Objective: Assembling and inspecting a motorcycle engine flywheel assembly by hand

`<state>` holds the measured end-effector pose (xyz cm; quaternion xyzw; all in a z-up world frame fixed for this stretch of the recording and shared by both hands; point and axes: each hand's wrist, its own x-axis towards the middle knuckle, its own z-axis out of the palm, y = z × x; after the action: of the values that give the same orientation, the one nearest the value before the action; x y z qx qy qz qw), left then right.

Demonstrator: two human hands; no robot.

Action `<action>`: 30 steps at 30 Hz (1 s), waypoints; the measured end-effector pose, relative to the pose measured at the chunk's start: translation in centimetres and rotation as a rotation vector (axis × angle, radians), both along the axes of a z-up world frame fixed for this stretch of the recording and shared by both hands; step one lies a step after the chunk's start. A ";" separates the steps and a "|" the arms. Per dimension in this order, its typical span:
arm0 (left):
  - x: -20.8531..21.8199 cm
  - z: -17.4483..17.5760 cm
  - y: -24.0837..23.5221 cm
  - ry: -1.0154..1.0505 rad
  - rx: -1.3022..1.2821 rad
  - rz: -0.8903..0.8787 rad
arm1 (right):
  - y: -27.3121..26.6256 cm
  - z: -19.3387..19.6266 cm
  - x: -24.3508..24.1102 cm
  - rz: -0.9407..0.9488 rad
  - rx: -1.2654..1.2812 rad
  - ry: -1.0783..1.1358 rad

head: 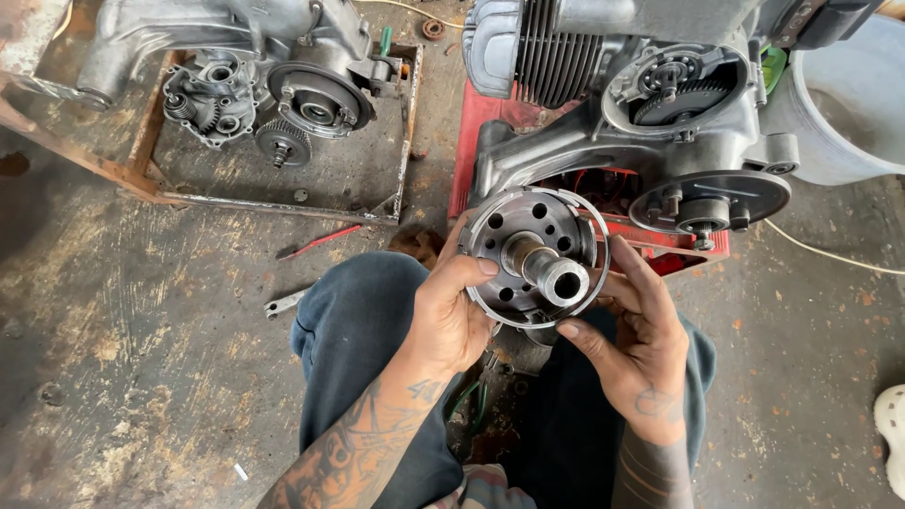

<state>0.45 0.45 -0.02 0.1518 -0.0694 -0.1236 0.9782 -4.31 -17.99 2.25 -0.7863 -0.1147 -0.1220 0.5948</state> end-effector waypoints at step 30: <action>0.3 -0.6 2.2 -0.060 -0.011 -0.363 | 0.4 -1.5 1.2 0.309 0.062 -0.150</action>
<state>0.72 2.61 -0.63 0.1351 -0.1255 -0.2931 0.9381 -3.14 -17.60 0.73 -0.7292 -0.2742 -0.0911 0.6203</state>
